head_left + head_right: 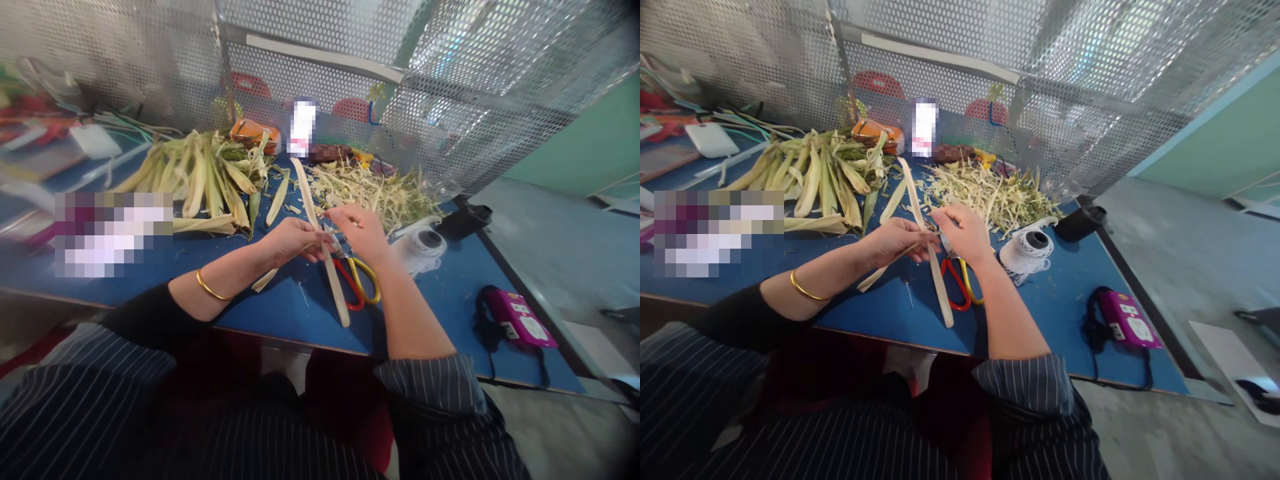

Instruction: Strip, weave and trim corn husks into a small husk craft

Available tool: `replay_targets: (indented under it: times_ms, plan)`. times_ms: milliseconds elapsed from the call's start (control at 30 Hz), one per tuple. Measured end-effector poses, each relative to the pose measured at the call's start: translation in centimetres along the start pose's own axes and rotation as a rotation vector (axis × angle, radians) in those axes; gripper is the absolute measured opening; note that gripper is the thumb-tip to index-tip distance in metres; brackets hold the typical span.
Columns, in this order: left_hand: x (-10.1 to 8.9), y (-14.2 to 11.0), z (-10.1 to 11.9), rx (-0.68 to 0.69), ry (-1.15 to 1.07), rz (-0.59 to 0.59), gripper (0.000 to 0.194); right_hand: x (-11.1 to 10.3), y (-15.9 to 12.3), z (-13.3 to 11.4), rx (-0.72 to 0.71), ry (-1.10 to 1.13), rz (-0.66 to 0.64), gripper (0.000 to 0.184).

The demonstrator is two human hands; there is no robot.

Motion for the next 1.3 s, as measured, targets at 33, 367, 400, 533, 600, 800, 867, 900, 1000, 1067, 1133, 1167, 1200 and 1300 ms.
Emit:
replay_targets:
  times_ms: [33,367,400,533,600,800,867,900,1000,1067,1133,1167,1200,1300]
  plan:
    - [0.5,-0.2,-0.3,-0.004,0.044,-0.01,0.011,0.5,-0.2,0.3,0.055,0.048,-0.016,0.031]
    - [-0.2,0.6,-1.7,-0.112,0.109,0.059,0.017,-0.4,-1.4,-1.7,0.112,0.185,0.21,0.024]
    - [-0.9,0.8,-1.8,-0.149,0.023,0.076,0.018,-0.7,-1.5,-2.9,0.03,0.087,0.197,0.023]
    - [-2.4,1.5,-2.1,-0.29,-0.334,0.092,0.016,2.2,-2.1,-7.1,-0.365,-0.393,-0.072,0.023]
    - [-2.6,1.8,-1.8,-0.29,-0.448,0.067,0.018,4.5,-2.8,-7.8,-0.529,-0.581,-0.209,0.027]
    - [-3.2,1.7,-0.4,-0.227,-0.537,0.06,0.023,7.3,-3.7,-7.0,-0.675,-0.773,-0.363,0.021]
    - [-3.5,1.6,-0.3,-0.214,-0.54,0.066,0.021,7.5,-3.8,-6.6,-0.629,-0.757,-0.426,0.019]
    - [-3.6,1.6,-0.2,-0.201,-0.542,0.07,0.019,7.5,-3.8,-6.6,-0.612,-0.733,-0.449,0.024]
    - [-3.4,1.9,0.1,-0.137,-0.579,0.032,0.019,7.1,-3.8,-7.7,-0.628,-0.679,-0.393,0.03]
    - [-2.7,2.0,0.0,-0.119,-0.588,-0.007,0.02,6.8,-3.9,-8.6,-0.691,-0.706,-0.296,0.027]
    - [-1.8,1.9,-0.3,-0.151,-0.554,-0.05,0.02,7.2,-4.0,-8.9,-0.74,-0.773,-0.245,0.027]
    - [-1.5,1.8,-0.5,-0.169,-0.532,-0.059,0.02,7.4,-4.0,-8.9,-0.754,-0.806,-0.241,0.027]
    - [-1.2,1.7,-0.6,-0.176,-0.521,-0.061,0.02,7.7,-4.0,-8.7,-0.76,-0.831,-0.243,0.027]
    - [-1.2,1.5,-0.2,-0.119,-0.513,-0.056,0.022,7.6,-3.9,-8.4,-0.739,-0.81,-0.234,0.026]
Point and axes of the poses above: each hand's wrist, its own y-axis towards the middle knuckle, its own x-axis out of the palm, z = x × y, the point moved 9 cm from there along y, towards the middle knuckle, and after that the axes turned 6 degrees about -x, right-handed, at the moved point
